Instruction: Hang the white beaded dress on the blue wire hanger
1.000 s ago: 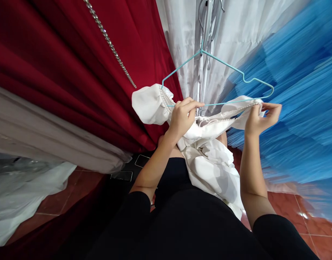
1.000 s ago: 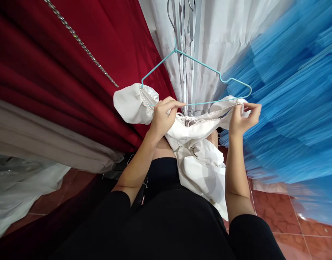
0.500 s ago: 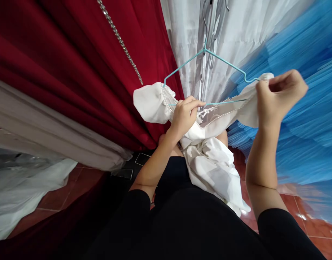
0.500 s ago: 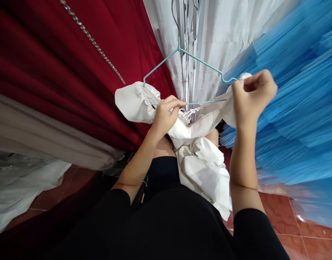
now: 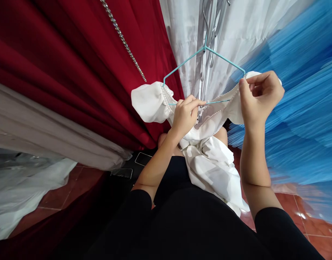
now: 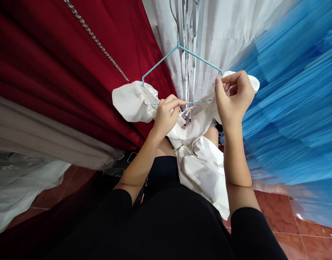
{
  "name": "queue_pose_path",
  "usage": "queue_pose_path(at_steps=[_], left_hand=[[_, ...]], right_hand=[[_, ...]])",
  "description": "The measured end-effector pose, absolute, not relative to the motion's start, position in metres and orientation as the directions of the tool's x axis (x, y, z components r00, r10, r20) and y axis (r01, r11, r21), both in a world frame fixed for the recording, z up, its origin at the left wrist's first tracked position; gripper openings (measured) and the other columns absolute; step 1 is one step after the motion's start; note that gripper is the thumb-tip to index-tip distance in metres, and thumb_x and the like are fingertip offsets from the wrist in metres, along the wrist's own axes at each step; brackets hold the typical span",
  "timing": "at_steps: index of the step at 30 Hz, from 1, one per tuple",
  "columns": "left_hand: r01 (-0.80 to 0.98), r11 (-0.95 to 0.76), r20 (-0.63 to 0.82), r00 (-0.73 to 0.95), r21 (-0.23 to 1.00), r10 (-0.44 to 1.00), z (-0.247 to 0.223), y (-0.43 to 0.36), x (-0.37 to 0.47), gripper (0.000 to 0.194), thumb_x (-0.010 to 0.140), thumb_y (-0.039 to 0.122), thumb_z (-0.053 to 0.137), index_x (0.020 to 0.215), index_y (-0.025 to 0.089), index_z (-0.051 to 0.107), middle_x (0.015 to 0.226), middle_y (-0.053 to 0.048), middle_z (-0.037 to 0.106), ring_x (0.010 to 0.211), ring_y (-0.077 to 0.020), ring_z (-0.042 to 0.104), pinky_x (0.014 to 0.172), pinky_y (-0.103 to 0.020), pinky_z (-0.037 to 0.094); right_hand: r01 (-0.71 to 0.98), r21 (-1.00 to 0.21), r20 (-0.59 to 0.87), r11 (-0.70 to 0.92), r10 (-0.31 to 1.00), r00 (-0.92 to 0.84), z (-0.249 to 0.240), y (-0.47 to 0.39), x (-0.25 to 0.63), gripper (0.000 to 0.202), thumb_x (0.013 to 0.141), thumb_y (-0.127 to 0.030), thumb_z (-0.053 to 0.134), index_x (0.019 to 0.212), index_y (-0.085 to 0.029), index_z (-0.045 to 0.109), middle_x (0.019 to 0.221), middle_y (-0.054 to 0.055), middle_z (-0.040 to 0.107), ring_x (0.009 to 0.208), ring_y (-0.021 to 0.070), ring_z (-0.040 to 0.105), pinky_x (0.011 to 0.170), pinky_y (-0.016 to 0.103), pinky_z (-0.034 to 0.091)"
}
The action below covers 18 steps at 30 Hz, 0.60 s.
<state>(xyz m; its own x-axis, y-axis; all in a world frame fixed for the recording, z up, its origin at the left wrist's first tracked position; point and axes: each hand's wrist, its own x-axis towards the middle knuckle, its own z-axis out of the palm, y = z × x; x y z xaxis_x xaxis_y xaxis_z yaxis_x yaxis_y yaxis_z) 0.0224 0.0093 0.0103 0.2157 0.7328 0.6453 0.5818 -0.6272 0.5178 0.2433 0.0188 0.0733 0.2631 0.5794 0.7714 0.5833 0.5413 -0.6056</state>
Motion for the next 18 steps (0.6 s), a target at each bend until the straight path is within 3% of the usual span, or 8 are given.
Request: queue_pose_path(at_steps=[4, 9, 13, 16, 18], left_hand=[[0.596, -0.625, 0.646, 0.221, 0.504, 0.731, 0.011, 0.01, 0.021, 0.037, 0.104, 0.003, 0.05, 0.11, 0.024, 0.08, 0.103, -0.004, 0.077, 0.1, -0.0233, 0.072, 0.092, -0.036, 0.045], [0.606, -0.611, 0.652, 0.192, 0.509, 0.734, 0.016, -0.002, 0.019, 0.035, 0.106, 0.004, 0.051, 0.111, 0.025, 0.079, 0.109, -0.004, 0.079, 0.105, -0.0223, 0.073, 0.103, -0.04, 0.048], [0.552, -0.644, 0.709, 0.129, 0.53, 0.694, 0.018, -0.019, 0.015, 0.026, 0.109, 0.013, 0.056, 0.114, 0.026, 0.079, 0.113, -0.004, 0.079, 0.11, -0.0231, 0.073, 0.109, -0.042, 0.054], [0.557, -0.62, 0.777, -0.074, 0.553, 0.625, 0.016, -0.021, 0.003, 0.024, 0.11, 0.022, 0.06, 0.129, 0.026, 0.074, 0.133, -0.009, 0.073, 0.133, -0.0279, 0.068, 0.12, -0.047, 0.054], [0.591, -0.564, 0.784, -0.206, 0.577, 0.586, 0.014, -0.013, -0.012, 0.033, 0.105, 0.024, 0.068, 0.138, 0.028, 0.068, 0.149, -0.011, 0.063, 0.153, -0.0332, 0.055, 0.13, -0.054, 0.046]], right_hand=[[0.577, -0.576, 0.768, 0.578, 0.625, 0.141, 0.066, -0.004, 0.225, 0.021, 0.104, -0.042, 0.07, 0.094, -0.024, 0.064, 0.087, 0.001, 0.064, 0.065, 0.0123, 0.049, 0.059, 0.032, 0.04], [0.636, -0.56, 0.579, 0.53, 0.8, -0.157, 0.019, -0.011, 0.199, 0.029, 0.105, -0.044, 0.066, 0.126, -0.024, 0.069, 0.12, 0.005, 0.07, 0.067, 0.0102, 0.055, 0.067, 0.031, 0.053], [0.622, -0.568, 0.627, 0.539, 0.773, -0.098, -0.008, -0.014, 0.19, 0.031, 0.109, -0.042, 0.061, 0.135, -0.027, 0.069, 0.117, 0.005, 0.067, 0.074, 0.0128, 0.058, 0.072, 0.031, 0.056], [0.577, -0.589, 0.685, 0.566, 0.729, -0.017, -0.009, -0.01, 0.187, 0.028, 0.112, -0.043, 0.057, 0.128, -0.026, 0.073, 0.106, 0.003, 0.065, 0.076, 0.0136, 0.057, 0.073, 0.031, 0.055], [0.55, -0.601, 0.703, 0.58, 0.711, 0.018, -0.007, -0.005, 0.185, 0.027, 0.113, -0.043, 0.057, 0.121, -0.026, 0.075, 0.099, 0.002, 0.063, 0.074, 0.0133, 0.056, 0.071, 0.031, 0.053]])
